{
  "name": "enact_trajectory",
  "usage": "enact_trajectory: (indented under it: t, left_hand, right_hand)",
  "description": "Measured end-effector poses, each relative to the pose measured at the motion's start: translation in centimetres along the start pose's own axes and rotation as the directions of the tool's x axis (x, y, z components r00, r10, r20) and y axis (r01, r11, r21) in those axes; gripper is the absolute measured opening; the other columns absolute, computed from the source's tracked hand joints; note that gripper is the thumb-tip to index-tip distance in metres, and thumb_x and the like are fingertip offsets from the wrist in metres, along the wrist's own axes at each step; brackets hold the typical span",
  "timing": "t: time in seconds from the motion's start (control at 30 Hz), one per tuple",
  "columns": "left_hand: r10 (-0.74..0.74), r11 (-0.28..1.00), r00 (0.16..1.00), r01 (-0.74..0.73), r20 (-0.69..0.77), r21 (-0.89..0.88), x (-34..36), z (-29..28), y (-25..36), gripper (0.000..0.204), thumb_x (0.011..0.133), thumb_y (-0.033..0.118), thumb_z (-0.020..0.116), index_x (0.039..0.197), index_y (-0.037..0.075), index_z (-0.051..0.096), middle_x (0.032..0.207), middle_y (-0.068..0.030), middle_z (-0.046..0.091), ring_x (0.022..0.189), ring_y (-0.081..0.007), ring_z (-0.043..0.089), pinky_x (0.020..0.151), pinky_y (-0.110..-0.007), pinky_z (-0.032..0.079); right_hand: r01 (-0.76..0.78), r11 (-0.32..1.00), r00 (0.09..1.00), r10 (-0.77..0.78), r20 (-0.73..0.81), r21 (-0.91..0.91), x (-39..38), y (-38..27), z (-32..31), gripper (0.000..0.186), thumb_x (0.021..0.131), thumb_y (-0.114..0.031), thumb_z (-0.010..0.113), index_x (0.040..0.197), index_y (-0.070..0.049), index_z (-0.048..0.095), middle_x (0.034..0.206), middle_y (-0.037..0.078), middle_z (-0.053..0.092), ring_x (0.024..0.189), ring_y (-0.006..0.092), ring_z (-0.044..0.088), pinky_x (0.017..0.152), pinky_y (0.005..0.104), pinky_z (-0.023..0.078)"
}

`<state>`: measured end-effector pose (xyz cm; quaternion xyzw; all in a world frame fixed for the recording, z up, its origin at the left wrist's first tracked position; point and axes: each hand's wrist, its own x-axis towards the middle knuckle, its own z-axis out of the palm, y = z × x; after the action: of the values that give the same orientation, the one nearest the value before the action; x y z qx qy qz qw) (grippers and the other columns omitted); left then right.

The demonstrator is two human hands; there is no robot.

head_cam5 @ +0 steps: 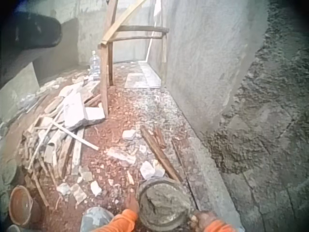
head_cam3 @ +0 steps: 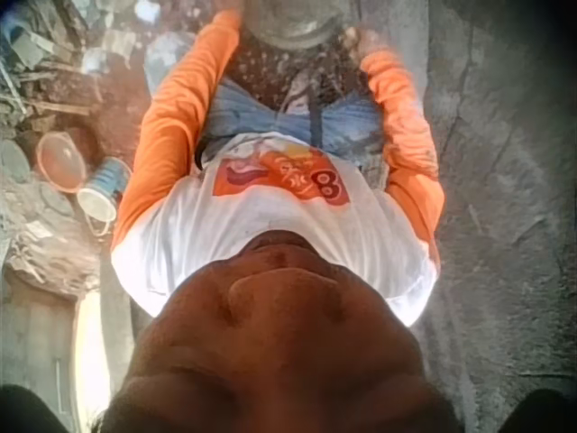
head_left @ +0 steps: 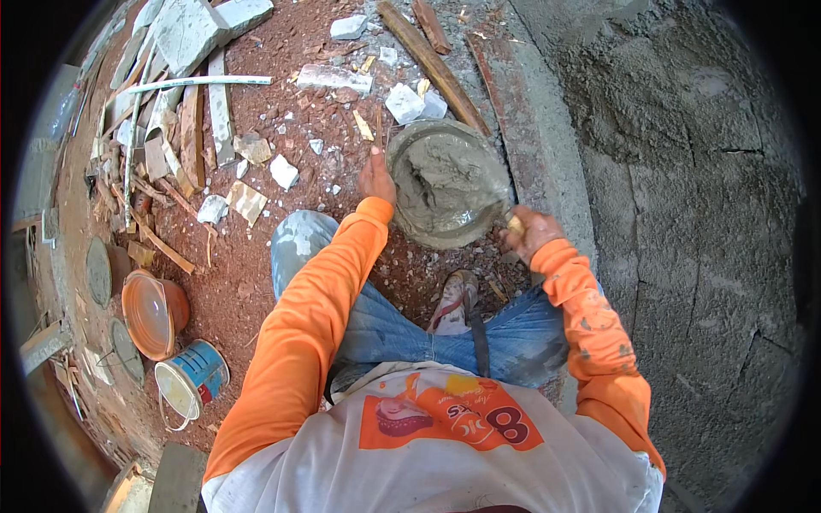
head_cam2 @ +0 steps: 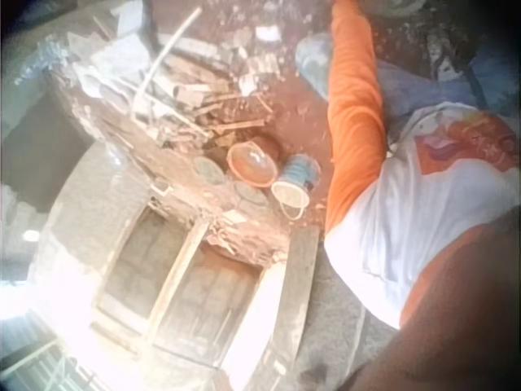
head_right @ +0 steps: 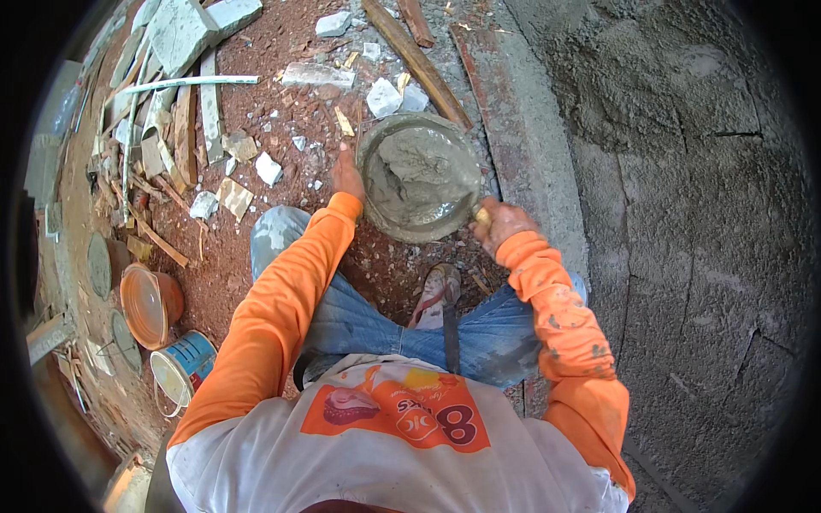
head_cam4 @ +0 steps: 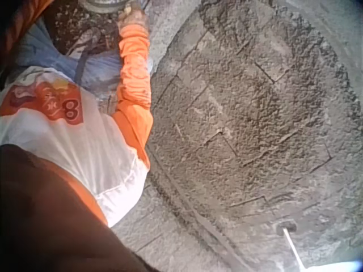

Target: Mixing mortar in a bucket and applying plaster to a wall using a trowel.

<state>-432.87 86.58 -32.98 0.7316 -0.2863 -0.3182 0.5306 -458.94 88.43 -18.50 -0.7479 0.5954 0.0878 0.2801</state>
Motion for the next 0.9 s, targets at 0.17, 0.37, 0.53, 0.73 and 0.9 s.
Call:
enact_trajectory:
  t: [0.17, 0.37, 0.53, 0.73, 0.9]
  left_hand:
    - [0.011, 1.0, 0.999, -0.01, -0.045, 0.027, 0.7, 0.4, -1.4, 0.058, 0.088, 0.049, 0.036, 0.068, -0.003, 0.049, 0.058, -0.0156, 0.045, 0.058, -0.0248, 0.042, 0.059, -0.039, 0.035]
    - [0.008, 0.999, 1.0, -0.009, -0.02, -0.039, -0.4, 0.5, -0.9, 0.054, 0.088, 0.047, 0.037, 0.07, -0.003, 0.05, 0.062, -0.0174, 0.048, 0.06, -0.0289, 0.043, 0.06, -0.041, 0.035]
    - [0.018, 0.988, 0.999, -0.024, -0.041, -0.152, 0.0, 0.8, -2.1, 0.053, 0.088, 0.046, 0.036, 0.071, -0.003, 0.05, 0.063, -0.0173, 0.047, 0.061, -0.0289, 0.042, 0.061, -0.04, 0.034]
    - [0.007, 0.976, 0.998, -0.02, -0.063, -0.217, 0.2, 0.6, -1.6, 0.054, 0.089, 0.045, 0.036, 0.069, -0.003, 0.048, 0.06, -0.0154, 0.043, 0.058, -0.0266, 0.039, 0.058, -0.039, 0.033]
    - [-0.035, 0.976, 0.997, 0.021, -0.062, -0.215, -0.1, 0.4, -0.8, 0.055, 0.089, 0.046, 0.035, 0.066, -0.003, 0.045, 0.057, -0.0127, 0.04, 0.056, -0.0227, 0.036, 0.056, -0.038, 0.032]
  right_hand:
    - [-0.19, 0.941, 0.98, 0.166, -0.109, -0.279, 6.9, 1.5, 4.3, 0.034, 0.076, -0.027, 0.058, 0.107, -0.013, 0.055, 0.101, 0.022, 0.057, 0.091, 0.0365, 0.056, 0.077, 0.0421, 0.046]
    - [-0.215, 0.976, 0.943, 0.196, 0.27, 0.041, 7.0, -3.1, 7.7, 0.028, 0.075, -0.018, 0.061, 0.099, -0.004, 0.057, 0.085, 0.017, 0.06, 0.068, 0.0272, 0.06, 0.056, 0.0382, 0.049]
    - [-0.471, 0.619, 0.842, 0.102, 0.53, 0.629, 2.9, -2.4, 6.8, 0.025, 0.074, -0.018, 0.063, 0.092, -0.003, 0.055, 0.07, 0.006, 0.056, 0.045, 0.0186, 0.05, 0.041, 0.0321, 0.044]
    - [-0.115, 0.844, 0.99, 0.054, 0.131, 0.523, -0.6, -0.9, 4.0, 0.027, 0.073, -0.018, 0.063, 0.093, -0.004, 0.054, 0.064, 0.006, 0.054, 0.058, 0.0236, 0.055, 0.055, 0.0337, 0.047]
    - [0.031, 0.999, 0.954, -0.036, -0.297, -0.024, 0.4, -1.2, 3.1, 0.033, 0.07, -0.023, 0.062, 0.097, -0.007, 0.055, 0.078, 0.02, 0.058, 0.077, 0.0384, 0.057, 0.07, 0.043, 0.046]
